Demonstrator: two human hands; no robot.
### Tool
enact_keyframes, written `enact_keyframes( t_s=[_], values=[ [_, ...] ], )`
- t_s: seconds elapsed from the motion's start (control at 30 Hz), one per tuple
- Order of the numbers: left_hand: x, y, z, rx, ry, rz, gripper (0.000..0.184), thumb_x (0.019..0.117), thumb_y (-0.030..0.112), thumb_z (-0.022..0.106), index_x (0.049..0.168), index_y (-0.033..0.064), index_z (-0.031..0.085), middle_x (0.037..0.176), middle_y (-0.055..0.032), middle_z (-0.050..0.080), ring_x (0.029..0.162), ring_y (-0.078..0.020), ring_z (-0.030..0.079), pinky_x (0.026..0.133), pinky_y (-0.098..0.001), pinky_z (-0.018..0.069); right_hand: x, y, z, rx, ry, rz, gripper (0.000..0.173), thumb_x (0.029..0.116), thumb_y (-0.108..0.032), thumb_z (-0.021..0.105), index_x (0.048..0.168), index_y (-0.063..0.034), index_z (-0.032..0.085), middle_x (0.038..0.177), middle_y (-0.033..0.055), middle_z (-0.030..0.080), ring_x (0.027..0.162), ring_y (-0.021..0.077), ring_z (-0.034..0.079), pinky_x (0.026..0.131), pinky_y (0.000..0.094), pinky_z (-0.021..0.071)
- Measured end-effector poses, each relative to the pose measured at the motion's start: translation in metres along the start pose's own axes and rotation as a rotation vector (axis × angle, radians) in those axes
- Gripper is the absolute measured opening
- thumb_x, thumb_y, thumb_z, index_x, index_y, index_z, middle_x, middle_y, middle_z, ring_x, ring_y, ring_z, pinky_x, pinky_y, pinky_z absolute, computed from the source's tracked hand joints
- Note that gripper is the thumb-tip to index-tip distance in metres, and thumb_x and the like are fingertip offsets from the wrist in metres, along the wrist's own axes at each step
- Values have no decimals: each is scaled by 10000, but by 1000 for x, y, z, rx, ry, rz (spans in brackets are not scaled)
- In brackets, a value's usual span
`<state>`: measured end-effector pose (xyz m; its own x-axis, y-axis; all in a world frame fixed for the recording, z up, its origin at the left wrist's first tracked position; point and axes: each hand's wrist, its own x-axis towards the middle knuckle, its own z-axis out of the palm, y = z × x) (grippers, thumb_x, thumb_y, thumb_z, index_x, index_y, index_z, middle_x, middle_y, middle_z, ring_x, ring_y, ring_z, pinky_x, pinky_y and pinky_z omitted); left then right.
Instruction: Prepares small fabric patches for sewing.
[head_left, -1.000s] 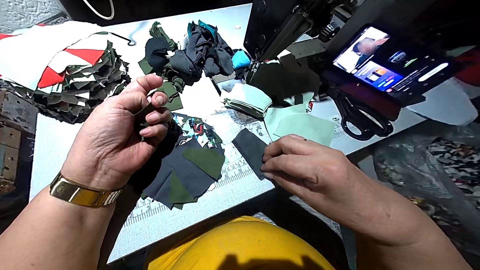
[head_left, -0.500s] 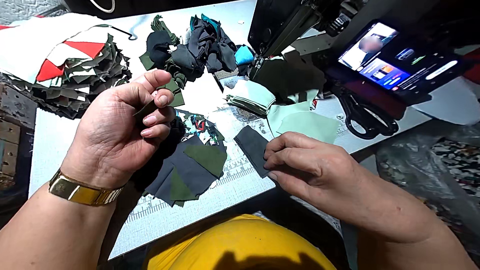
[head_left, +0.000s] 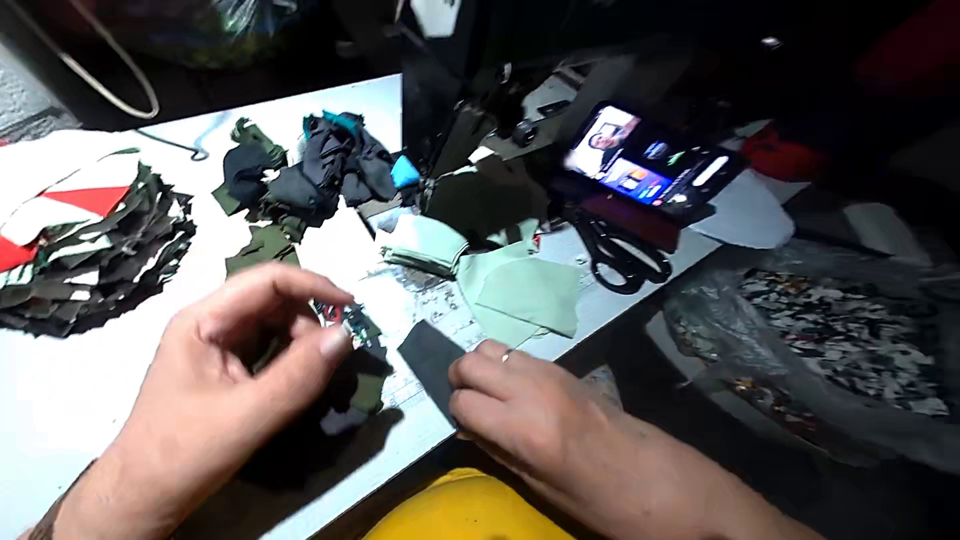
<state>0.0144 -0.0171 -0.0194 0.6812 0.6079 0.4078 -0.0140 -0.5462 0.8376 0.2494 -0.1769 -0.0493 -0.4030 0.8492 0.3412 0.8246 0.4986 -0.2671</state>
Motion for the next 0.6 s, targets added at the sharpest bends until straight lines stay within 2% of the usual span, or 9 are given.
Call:
enact_keyframes(
  t_s=[0.1, 0.2, 0.27, 0.33, 0.4, 0.47, 0.53, 0.6],
  values=[
    [-2, -5, 14, 157, -68, 172, 306, 884, 468, 756, 1096, 248, 738, 900, 157, 632, 736, 37, 547, 618, -132, 465, -4, 2, -3, 139, -2, 5, 169, 1033, -92, 545, 914, -63, 662, 948, 76, 657, 892, 199, 630, 739, 310, 533],
    [-3, -9, 30, 141, -162, 230, 431, 854, 522, 795, 1178, 241, 741, 1138, 126, 680, 801, 55, 565, 637, -111, 464, -6, 8, -6, 258, 50, 90, 191, 1052, -142, 538, 975, -50, 686, 933, 53, 649, 886, 138, 633, 767, 259, 535],
    [-3, -15, 42, 193, -224, 209, 529, 848, 588, 766, 1248, 245, 715, 1250, 106, 684, 843, 47, 617, 659, -142, 519, -3, 10, -8, 293, 115, 143, 198, 1053, -145, 535, 987, -41, 691, 907, 38, 634, 847, 101, 617, 750, 222, 528],
    [-2, -22, 51, 279, -294, 159, 531, 854, 594, 741, 1278, 277, 690, 1202, 135, 693, 892, 35, 653, 711, -202, 582, 0, 10, -10, 311, 150, 172, 197, 1053, -143, 535, 988, -37, 689, 893, 27, 617, 823, 78, 600, 729, 196, 516],
    [-1, -23, 56, 352, -349, 112, 454, 875, 561, 712, 1243, 296, 690, 1090, 159, 703, 897, 32, 661, 733, -241, 597, 1, 10, -11, 314, 175, 183, 184, 1047, -143, 548, 979, -44, 688, 893, 16, 622, 812, 59, 604, 716, 181, 522],
    [-1, -18, 58, 377, -369, 98, 318, 927, 486, 686, 1162, 275, 715, 1047, 156, 701, 906, 29, 664, 745, -237, 599, 0, 12, -11, 343, 184, 217, 162, 1034, -141, 562, 960, -65, 685, 881, -5, 615, 782, 38, 597, 682, 172, 521],
    [-1, -14, 59, 358, -368, 98, 196, 963, 396, 677, 1056, 235, 739, 1067, 139, 704, 931, 21, 667, 769, -216, 597, -1, 13, -9, 389, 189, 256, 149, 1027, -145, 568, 954, -95, 688, 876, -34, 608, 769, 18, 588, 667, 160, 516],
    [0, -11, 60, 315, -358, 73, 155, 982, 356, 666, 991, 220, 741, 1022, 131, 704, 855, 22, 658, 709, -192, 581, -2, 14, -7, 438, 219, 278, 152, 1022, -138, 568, 950, -108, 698, 880, -46, 626, 772, 15, 604, 670, 160, 532]
  ],
)
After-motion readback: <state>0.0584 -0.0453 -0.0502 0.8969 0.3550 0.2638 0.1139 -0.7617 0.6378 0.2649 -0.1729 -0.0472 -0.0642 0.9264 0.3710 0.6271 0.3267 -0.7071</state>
